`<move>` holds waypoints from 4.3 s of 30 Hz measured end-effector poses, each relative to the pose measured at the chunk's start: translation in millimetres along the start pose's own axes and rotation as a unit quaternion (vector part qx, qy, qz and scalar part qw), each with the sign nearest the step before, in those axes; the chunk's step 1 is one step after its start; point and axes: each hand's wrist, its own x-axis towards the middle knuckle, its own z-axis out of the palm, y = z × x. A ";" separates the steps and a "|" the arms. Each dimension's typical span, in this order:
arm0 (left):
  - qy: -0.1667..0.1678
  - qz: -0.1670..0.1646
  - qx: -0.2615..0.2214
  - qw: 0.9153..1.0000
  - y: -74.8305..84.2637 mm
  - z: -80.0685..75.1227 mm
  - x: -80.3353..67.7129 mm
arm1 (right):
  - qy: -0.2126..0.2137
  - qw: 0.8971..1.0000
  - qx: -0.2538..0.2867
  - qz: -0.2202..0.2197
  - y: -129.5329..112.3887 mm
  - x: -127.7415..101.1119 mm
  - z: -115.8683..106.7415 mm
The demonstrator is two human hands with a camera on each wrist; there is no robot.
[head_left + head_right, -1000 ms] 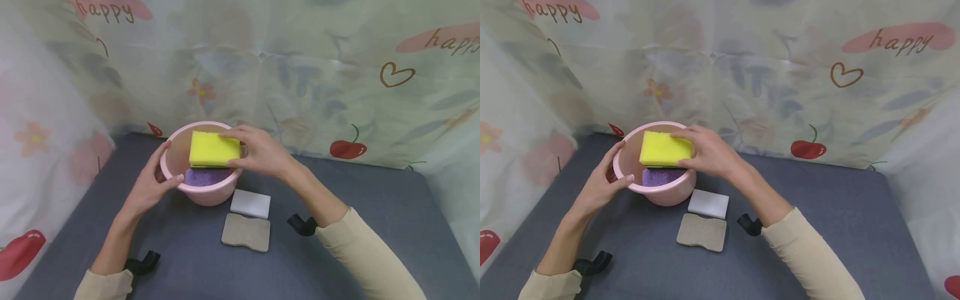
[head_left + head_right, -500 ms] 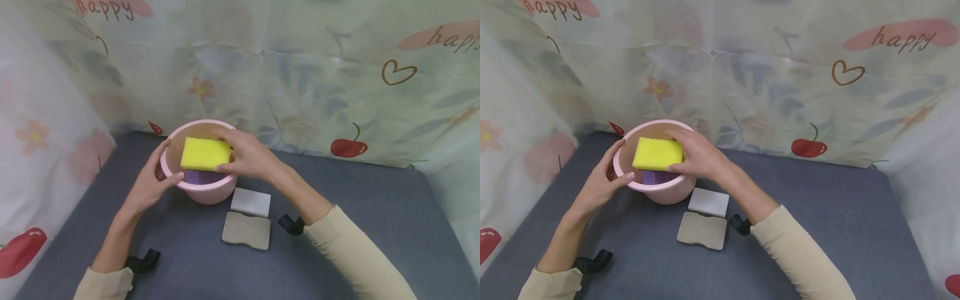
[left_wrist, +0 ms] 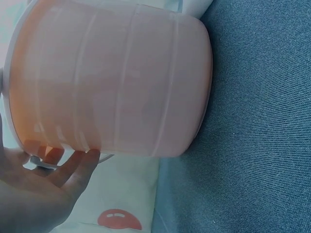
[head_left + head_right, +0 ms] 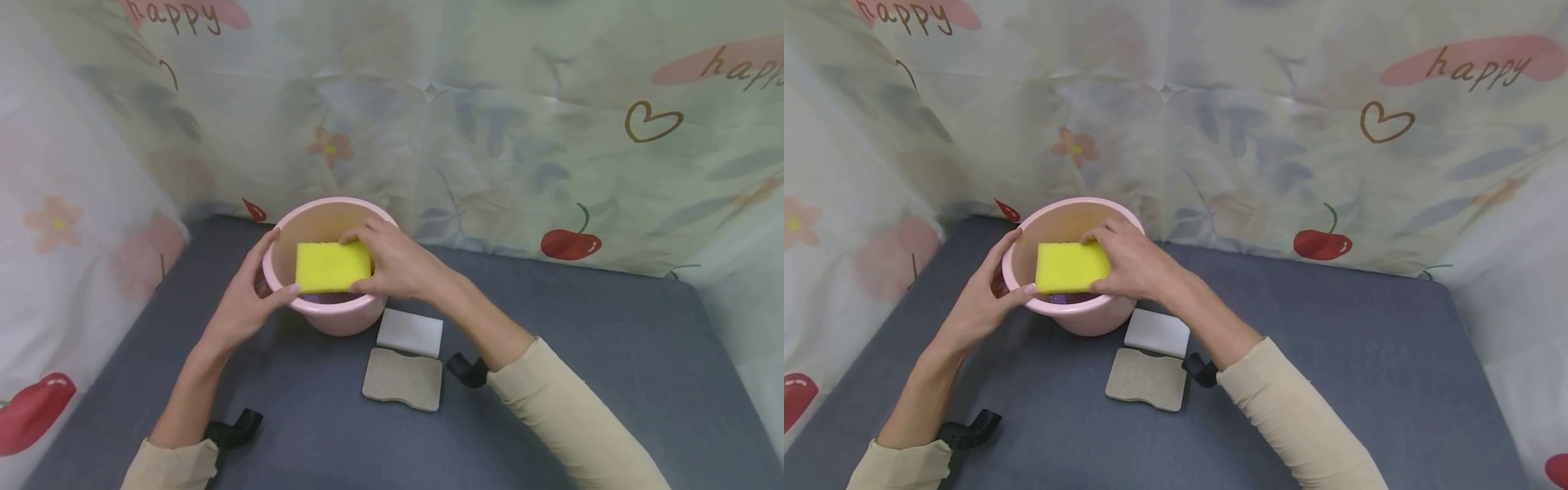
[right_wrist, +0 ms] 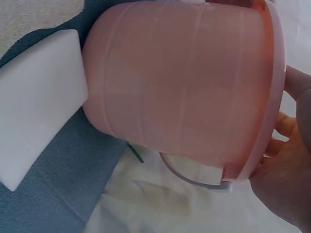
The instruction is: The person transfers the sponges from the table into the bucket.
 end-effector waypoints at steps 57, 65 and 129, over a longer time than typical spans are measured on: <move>0.002 -0.003 -0.014 1.000 3.3 2.5 0.9 | 0.129 0.987 0.083 0.048 57.9 -98.8 17.1; 0.004 -0.006 -0.008 1.000 2.6 3.1 0.2 | 0.098 0.989 0.087 0.063 69.6 -115.5 37.4; 0.011 0.000 -0.017 1.000 4.6 3.5 2.9 | 0.085 0.993 0.033 0.079 89.2 -141.4 40.5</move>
